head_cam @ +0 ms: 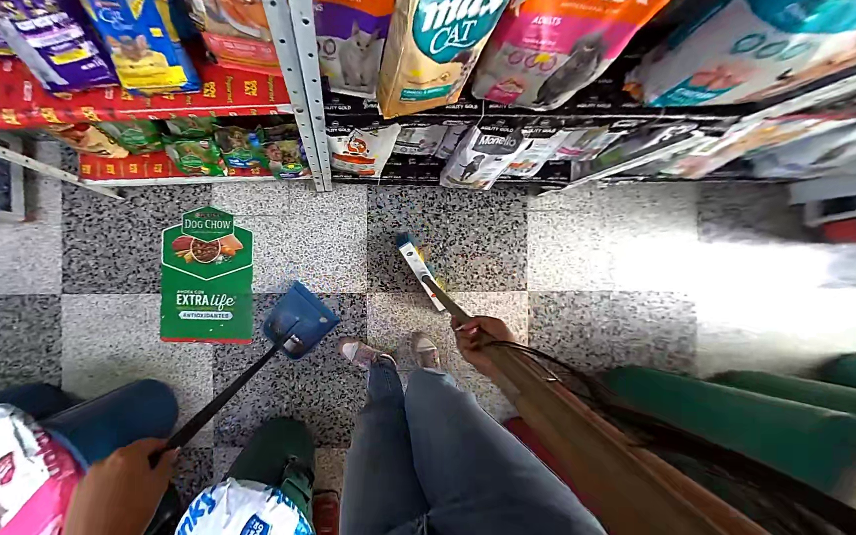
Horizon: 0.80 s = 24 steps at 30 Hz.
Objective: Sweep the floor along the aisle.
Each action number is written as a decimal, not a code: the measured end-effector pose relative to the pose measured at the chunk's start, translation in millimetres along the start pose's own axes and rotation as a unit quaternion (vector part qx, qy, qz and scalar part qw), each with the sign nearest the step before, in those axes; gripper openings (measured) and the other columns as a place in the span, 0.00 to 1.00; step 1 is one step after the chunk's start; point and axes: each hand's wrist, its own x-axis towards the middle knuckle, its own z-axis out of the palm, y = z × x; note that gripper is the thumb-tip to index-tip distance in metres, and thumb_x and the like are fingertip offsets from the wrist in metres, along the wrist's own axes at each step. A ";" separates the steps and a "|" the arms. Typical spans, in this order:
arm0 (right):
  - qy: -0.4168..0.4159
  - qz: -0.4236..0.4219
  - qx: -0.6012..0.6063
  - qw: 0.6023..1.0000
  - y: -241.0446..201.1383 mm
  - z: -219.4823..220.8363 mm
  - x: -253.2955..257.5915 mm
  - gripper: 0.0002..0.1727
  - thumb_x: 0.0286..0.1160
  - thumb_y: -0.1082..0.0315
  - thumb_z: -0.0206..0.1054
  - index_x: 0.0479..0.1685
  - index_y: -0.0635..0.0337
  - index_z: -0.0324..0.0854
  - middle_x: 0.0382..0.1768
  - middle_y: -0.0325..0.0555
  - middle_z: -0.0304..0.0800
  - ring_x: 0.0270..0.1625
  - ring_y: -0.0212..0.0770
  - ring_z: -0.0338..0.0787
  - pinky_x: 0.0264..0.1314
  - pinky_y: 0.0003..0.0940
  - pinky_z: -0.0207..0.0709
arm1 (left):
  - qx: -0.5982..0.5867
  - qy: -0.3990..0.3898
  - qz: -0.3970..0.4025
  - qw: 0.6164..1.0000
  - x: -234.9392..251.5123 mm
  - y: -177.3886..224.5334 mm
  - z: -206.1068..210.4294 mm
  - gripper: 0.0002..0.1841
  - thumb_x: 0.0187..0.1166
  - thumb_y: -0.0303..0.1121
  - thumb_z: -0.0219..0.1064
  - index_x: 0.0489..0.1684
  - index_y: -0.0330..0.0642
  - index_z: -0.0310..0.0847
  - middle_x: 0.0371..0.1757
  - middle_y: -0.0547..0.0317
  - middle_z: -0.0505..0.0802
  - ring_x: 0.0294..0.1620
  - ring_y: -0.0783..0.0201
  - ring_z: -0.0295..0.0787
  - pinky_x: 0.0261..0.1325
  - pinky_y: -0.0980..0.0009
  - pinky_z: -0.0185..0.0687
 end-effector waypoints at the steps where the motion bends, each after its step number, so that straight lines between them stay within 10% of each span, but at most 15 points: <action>1: -0.002 0.014 0.018 1.000 6.7 6.4 -0.1 0.10 0.84 0.73 0.41 0.40 0.58 0.68 0.17 0.34 0.71 0.10 0.21 0.67 0.11 0.11 0.62 | 0.006 0.009 0.003 1.000 5.4 5.3 -2.5 0.14 0.81 0.33 0.69 0.49 0.29 0.91 0.49 0.26 0.92 0.56 0.25 0.88 0.61 0.26 0.73; 15: -0.083 0.191 -0.093 0.974 154.2 121.6 -36.0 0.08 0.83 0.78 0.46 0.37 0.61 0.68 0.13 0.36 0.68 0.09 0.25 0.67 0.11 0.15 0.64 | 0.067 -0.072 -0.079 0.992 21.6 77.4 -29.8 0.14 0.85 0.35 0.64 0.52 0.32 0.89 0.57 0.33 0.91 0.64 0.35 0.87 0.66 0.37 0.77; 24: -0.104 0.118 -0.150 0.976 83.8 80.3 -40.1 0.08 0.82 0.76 0.46 0.38 0.60 0.70 0.15 0.35 0.71 0.11 0.22 0.69 0.12 0.13 0.64 | 0.034 -0.057 -0.082 0.994 17.4 45.3 -29.1 0.14 0.84 0.36 0.66 0.51 0.33 0.90 0.55 0.35 0.92 0.63 0.36 0.88 0.65 0.39 0.79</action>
